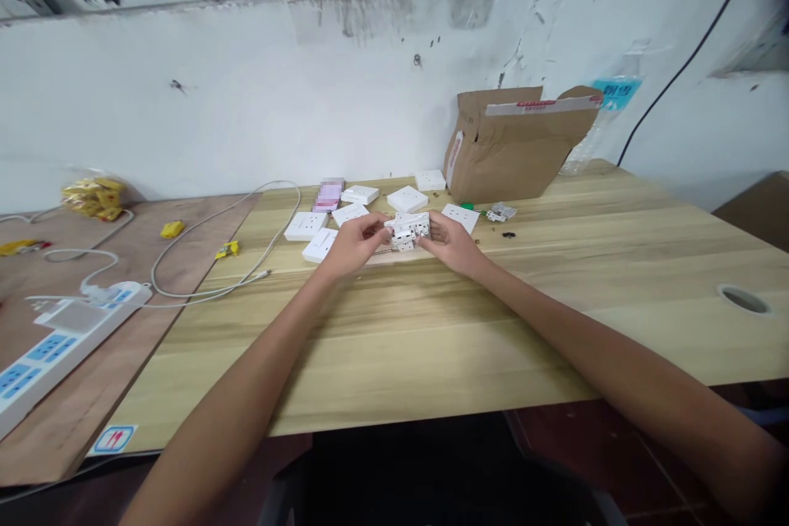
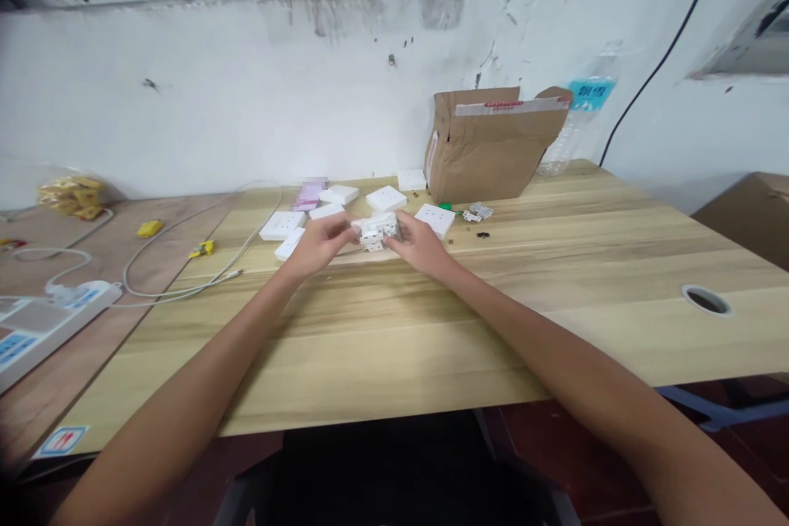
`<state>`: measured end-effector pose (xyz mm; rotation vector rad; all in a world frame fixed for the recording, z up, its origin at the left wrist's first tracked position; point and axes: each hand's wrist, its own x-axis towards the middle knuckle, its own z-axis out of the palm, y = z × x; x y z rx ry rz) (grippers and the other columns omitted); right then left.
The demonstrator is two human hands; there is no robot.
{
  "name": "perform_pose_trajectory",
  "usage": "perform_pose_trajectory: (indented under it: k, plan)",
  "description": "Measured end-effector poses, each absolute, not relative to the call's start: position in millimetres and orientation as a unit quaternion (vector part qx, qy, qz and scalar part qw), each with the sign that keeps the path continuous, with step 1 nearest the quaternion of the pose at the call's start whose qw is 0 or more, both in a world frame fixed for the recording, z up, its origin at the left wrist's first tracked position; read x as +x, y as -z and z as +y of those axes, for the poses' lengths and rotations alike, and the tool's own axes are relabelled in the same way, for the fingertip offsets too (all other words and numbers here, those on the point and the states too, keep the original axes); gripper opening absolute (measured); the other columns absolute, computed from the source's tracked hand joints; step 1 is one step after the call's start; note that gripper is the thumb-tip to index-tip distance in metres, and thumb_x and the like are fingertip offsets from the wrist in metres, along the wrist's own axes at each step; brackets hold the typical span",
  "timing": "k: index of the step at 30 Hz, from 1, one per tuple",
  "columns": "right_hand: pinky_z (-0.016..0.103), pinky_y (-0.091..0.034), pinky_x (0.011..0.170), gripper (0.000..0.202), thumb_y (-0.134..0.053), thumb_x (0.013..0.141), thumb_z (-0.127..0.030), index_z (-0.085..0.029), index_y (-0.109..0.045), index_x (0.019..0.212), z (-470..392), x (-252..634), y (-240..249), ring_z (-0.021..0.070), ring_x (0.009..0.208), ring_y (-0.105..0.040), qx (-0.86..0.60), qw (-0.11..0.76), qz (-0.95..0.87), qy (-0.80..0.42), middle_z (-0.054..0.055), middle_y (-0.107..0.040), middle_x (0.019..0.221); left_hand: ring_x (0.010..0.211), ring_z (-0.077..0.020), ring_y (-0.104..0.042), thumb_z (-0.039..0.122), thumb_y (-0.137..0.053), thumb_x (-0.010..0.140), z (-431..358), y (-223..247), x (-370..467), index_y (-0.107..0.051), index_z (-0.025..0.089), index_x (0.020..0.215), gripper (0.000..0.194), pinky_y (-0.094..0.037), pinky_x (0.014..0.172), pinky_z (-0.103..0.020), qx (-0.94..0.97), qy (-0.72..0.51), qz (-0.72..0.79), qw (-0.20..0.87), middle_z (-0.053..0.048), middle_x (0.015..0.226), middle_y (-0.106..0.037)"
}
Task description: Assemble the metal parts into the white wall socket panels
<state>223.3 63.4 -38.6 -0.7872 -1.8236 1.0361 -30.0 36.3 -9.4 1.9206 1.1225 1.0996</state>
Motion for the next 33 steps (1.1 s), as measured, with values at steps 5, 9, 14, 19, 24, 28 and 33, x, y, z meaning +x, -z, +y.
perform_pose_trajectory:
  k: [5, 9, 14, 19, 24, 28, 33]
  plan:
    - [0.051, -0.062, 0.106, 0.042, -0.084, 0.078, -0.031, -0.027, -0.069, 0.117, 72.4, 223.2, 34.9, 0.0318, 0.118, -0.073, -0.337, 0.518, -0.560, -0.551, 0.006, -0.080, 0.120, 0.091, -0.0238, -0.074, 0.030, -0.058, 0.101, 43.5, 12.7, -39.3, -0.078, 0.020, 0.103, 0.022, -0.059, 0.087, -0.039, 0.749, -0.406, 0.472, 0.229, -0.007, 0.104, -0.082]
    - [0.049, -0.066, 0.086, 0.038, -0.081, 0.069, -0.026, -0.026, -0.065, 0.104, 76.0, 226.5, 26.2, 0.0322, 0.105, -0.072, -0.298, 0.526, -0.455, -0.654, 0.008, -0.079, 0.109, 0.097, -0.0271, -0.072, 0.019, -0.057, 0.097, 45.5, 21.1, -39.7, -0.077, 0.021, 0.102, 0.021, -0.057, 0.093, -0.043, 0.822, -0.311, 0.469, 0.092, -0.008, 0.105, -0.081]
    - [0.038, -0.057, 0.068, 0.040, -0.082, 0.082, -0.052, -0.025, -0.064, 0.104, 65.5, 221.5, 18.7, 0.0275, 0.092, -0.067, -0.302, 0.491, -0.488, -0.655, 0.009, -0.074, 0.104, 0.112, -0.0332, -0.071, 0.025, -0.066, 0.101, 39.9, 35.5, -22.6, -0.076, 0.019, 0.117, 0.020, -0.057, 0.100, -0.047, 0.871, -0.217, 0.439, 0.051, -0.013, 0.117, -0.076]
    - [0.048, -0.058, 0.097, 0.088, -0.097, 0.072, -0.053, -0.030, -0.051, 0.143, 49.3, 216.0, 24.3, 0.0345, 0.118, -0.069, -0.389, 0.436, -0.700, -0.411, 0.012, -0.069, 0.135, 0.109, -0.0333, -0.072, 0.022, -0.057, 0.108, 42.0, 44.2, -13.4, -0.076, 0.016, 0.115, 0.021, -0.058, 0.094, -0.044, 0.859, -0.196, 0.472, 0.032, -0.015, 0.113, -0.074]
    - [0.055, -0.056, 0.109, 0.087, -0.091, 0.079, -0.045, -0.030, -0.043, 0.150, 48.0, 222.1, 29.3, 0.0405, 0.131, -0.067, -0.366, 0.360, -0.820, -0.251, 0.015, -0.066, 0.146, 0.102, -0.0302, -0.074, 0.017, -0.061, 0.103, 46.8, 40.8, -22.6, -0.079, 0.019, 0.112, 0.021, -0.057, 0.086, -0.040, 0.848, -0.215, 0.476, 0.086, -0.012, 0.109, -0.077]
    - [0.060, -0.046, 0.126, 0.087, -0.089, 0.083, -0.044, -0.031, -0.046, 0.157, 57.3, 229.5, 30.3, 0.0423, 0.153, -0.056, -0.336, 0.355, -0.847, -0.208, 0.016, -0.058, 0.163, 0.107, -0.0312, -0.073, 0.029, -0.064, 0.104, 51.4, 27.1, -43.2, -0.080, 0.021, 0.109, 0.019, -0.056, 0.097, -0.044, 0.841, -0.240, 0.478, 0.079, -0.011, 0.112, -0.081]
    - [0.059, -0.048, 0.126, 0.092, -0.088, 0.082, -0.038, -0.031, -0.046, 0.164, 58.8, 231.6, 35.1, 0.0415, 0.153, -0.058, -0.329, 0.306, -0.872, -0.192, 0.015, -0.059, 0.166, 0.108, -0.0376, -0.074, 0.027, -0.064, 0.100, 52.4, 13.2, -57.6, -0.080, 0.018, 0.105, 0.019, -0.056, 0.092, -0.046, 0.785, -0.149, 0.601, -0.021, -0.018, 0.111, -0.082]
